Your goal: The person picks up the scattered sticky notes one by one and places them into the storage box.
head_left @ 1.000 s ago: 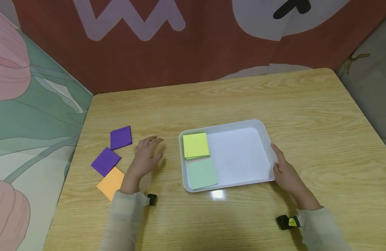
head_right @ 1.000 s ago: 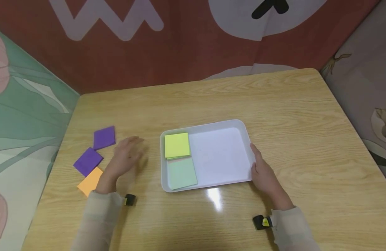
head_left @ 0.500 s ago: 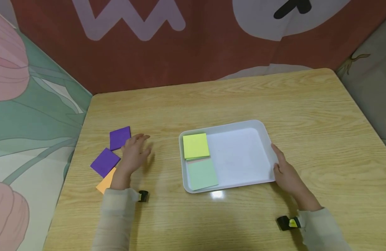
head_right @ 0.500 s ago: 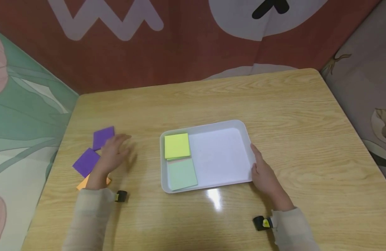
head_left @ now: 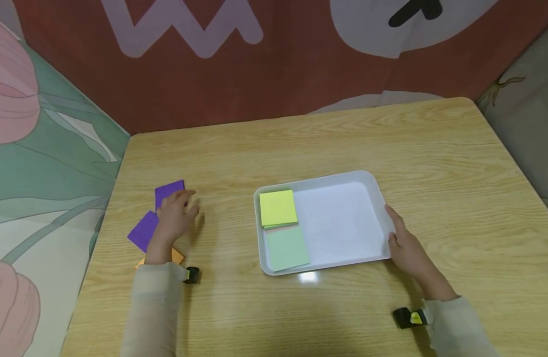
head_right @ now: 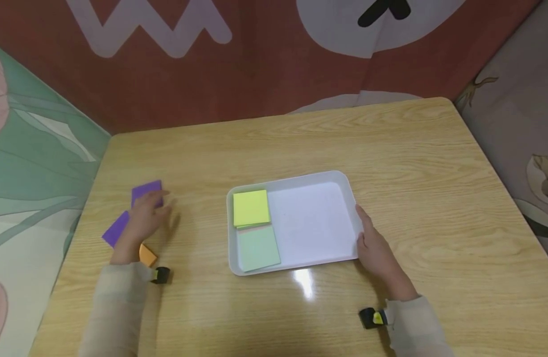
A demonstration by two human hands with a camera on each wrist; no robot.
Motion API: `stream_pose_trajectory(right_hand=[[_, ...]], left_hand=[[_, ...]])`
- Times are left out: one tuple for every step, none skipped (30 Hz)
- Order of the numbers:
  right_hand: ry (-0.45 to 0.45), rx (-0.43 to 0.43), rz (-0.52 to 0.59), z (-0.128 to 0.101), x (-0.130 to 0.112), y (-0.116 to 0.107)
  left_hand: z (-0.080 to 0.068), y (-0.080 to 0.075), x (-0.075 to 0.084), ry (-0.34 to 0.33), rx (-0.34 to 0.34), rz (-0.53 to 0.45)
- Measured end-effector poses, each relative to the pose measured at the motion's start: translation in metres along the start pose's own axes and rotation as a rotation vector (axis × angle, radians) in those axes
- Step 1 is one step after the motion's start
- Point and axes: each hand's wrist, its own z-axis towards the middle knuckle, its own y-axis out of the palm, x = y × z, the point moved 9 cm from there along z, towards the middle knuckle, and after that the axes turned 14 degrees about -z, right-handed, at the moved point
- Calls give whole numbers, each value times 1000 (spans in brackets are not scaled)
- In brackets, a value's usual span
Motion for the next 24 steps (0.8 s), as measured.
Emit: stream_pose_trajectory(right_hand=[[1, -1, 2, 0, 0, 0], [2, -2, 4, 1, 0, 0], [1, -4, 6, 1, 0, 1], [2, -6, 6, 1, 0, 1], [3, -6, 5, 1, 0, 1], [5, -8, 5, 0, 0, 1], [6, -8, 4, 0, -1, 1], [6, -7, 4, 0, -1, 0], [5, -4, 2, 0, -1, 0], [6, -3, 1, -1, -1, 0], [8, -6, 4, -1, -1, 0], [8, -7, 8, -2, -1, 0], [7, -7, 11, -2, -1, 0], [6, -5, 9, -2, -1, 0], [6, -5, 10, -2, -1, 0], [8, -7, 10, -2, -1, 0], [9, -8, 10, -2, -1, 0], [8, -7, 9, -2, -1, 0], [8, -6, 6, -2, -1, 0], [8, -5, 5, -2, -1, -1], [8, -6, 6, -2, -1, 0], [6, -6, 5, -2, -2, -1], [4, -5, 4, -2, -2, 0], [2, -4, 3, -2, -2, 0]], left_hand=[[1, -2, -2, -7, 1, 7], [2, -3, -3, -12, 2, 11], [2, -4, -5, -18, 1, 15], [3, -4, -6, -19, -2, 14], [3, -4, -7, -23, -6, 9], [4, -5, -8, -27, -8, 5], [5, -4, -9, -34, -12, 0], [6, -4, -11, -41, -12, 2], [7, -5, -13, -48, -11, 7], [8, -5, -15, -59, -13, 12], [9, -5, -17, -74, -17, 16], [10, -5, -19, -88, -21, 22], [10, -6, -22, -101, -26, 25], [11, -6, -24, -112, -28, 29], [11, -7, -25, -120, -30, 31], [11, -7, -27, -130, -33, 28], [12, -7, -28, -136, -35, 26], [12, -8, -29, -141, -36, 27], [13, -8, -31, -146, -37, 26], [13, -7, -33, -152, -41, 26], [13, -7, -34, -156, -43, 27], [14, -7, -36, -160, -46, 26], [14, -7, -38, -163, -47, 26], [14, -7, -39, -166, -49, 26]])
